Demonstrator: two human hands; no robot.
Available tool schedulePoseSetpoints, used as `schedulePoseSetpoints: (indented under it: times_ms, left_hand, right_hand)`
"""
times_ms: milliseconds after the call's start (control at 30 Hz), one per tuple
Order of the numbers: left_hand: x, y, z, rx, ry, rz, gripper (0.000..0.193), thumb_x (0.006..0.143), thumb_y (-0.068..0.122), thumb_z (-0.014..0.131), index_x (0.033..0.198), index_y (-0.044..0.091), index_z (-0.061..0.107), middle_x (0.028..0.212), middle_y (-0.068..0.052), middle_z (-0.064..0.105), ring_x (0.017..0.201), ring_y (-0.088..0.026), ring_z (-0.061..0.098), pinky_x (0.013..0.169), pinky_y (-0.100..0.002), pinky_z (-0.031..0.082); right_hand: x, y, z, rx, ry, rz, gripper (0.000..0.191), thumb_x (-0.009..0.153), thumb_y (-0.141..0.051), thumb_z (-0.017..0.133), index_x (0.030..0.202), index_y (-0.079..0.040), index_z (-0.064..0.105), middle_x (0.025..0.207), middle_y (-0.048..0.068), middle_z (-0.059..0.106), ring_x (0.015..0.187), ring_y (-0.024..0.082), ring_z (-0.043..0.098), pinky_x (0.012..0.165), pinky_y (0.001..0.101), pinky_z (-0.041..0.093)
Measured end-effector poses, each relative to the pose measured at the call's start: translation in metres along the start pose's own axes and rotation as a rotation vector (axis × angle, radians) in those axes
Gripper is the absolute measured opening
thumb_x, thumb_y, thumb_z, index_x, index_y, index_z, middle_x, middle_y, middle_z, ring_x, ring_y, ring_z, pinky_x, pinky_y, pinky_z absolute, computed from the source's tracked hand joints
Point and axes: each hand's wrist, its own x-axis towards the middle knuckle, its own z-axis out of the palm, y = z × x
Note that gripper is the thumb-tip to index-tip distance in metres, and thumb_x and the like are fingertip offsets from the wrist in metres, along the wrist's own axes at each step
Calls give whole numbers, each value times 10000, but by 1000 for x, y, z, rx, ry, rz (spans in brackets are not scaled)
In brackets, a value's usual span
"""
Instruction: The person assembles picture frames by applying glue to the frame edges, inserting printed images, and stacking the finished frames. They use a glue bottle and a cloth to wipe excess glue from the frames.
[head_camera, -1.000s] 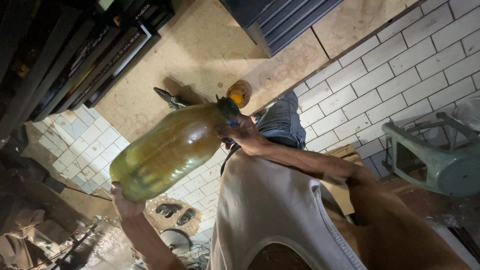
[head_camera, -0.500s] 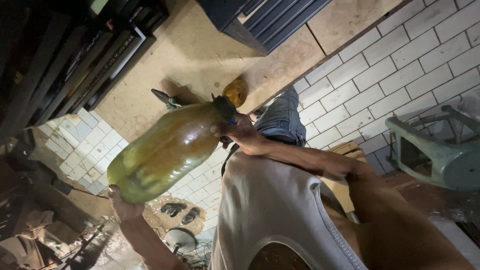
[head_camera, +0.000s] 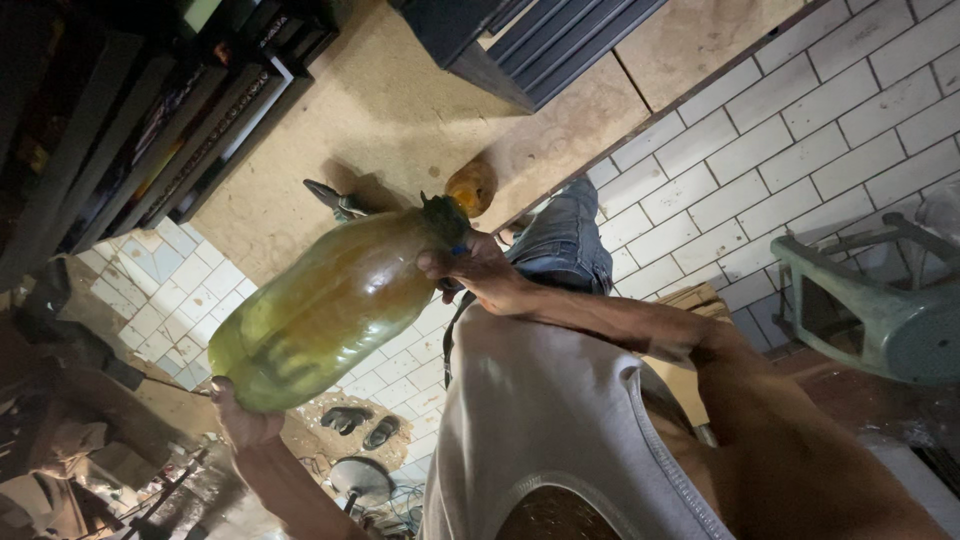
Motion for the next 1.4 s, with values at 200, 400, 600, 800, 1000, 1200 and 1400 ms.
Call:
schedulePoseSetpoints:
  times_ms: [200, 400, 600, 800, 1000, 1200, 1400]
  left_hand:
    - [6, -8, -20, -43, 3, -10, 1020, 838, 764, 661, 1560, 85, 416, 1515, -123, 500, 1388, -341, 499, 1115, -594, 464]
    - [11, -12, -39, -49, -99, 41, 977, 883, 739, 647, 1569, 79, 427, 1476, -119, 531, 1344, -339, 520, 1081, -595, 460]
    - [16, -18, -47, -99, -83, 59, 930, 941, 714, 664, 1580, 78, 436, 1450, -90, 547, 1329, -308, 543, 1111, -586, 457]
    - [13, -13, -40, -102, -181, 54, 888, 892, 701, 666, 1523, 101, 493, 1372, -83, 631, 1224, -304, 611, 959, -589, 502]
    - [10, -9, -35, -145, -199, 48, 847, 960, 688, 695, 1495, 68, 477, 1292, -93, 597, 1226, -304, 602, 1027, -595, 526]
    - [16, -22, -38, -182, -202, 85, 855, 926, 631, 712, 1541, 81, 491, 1443, -77, 602, 1276, -283, 603, 1039, -493, 518]
    - [32, -47, -56, -234, -190, 120, 699, 1029, 536, 686, 1494, 45, 508, 1380, -113, 613, 1210, -307, 611, 964, -495, 523]
  right_hand:
    - [2, 0, 2, -25, 88, 59, 390, 831, -240, 867, 1061, 8, 672, 859, 71, 680, 631, 144, 642, 476, 278, 554]
    - [-2, -7, 8, 10, 58, 19, 375, 829, -233, 849, 1072, -16, 663, 875, 51, 682, 685, 139, 671, 490, 277, 567]
    - [-3, -7, 8, -32, 94, 19, 377, 819, -211, 857, 1082, -7, 678, 875, 62, 689, 682, 143, 666, 491, 284, 571]
    - [-4, -4, 7, 8, 116, 44, 341, 809, -171, 857, 1053, -9, 682, 860, 75, 690, 673, 160, 673, 474, 301, 576]
    - [-6, -6, 9, 10, 108, 26, 343, 835, -121, 840, 1102, -6, 657, 888, 76, 669, 677, 162, 651, 477, 301, 564]
    - [-4, -3, 6, -24, 123, 1, 335, 839, -57, 784, 1134, 4, 637, 920, 74, 672, 691, 164, 647, 500, 316, 563]
    - [1, 3, 0, -50, 69, -44, 298, 857, -47, 751, 1127, 17, 643, 957, 79, 701, 725, 172, 670, 523, 323, 572]
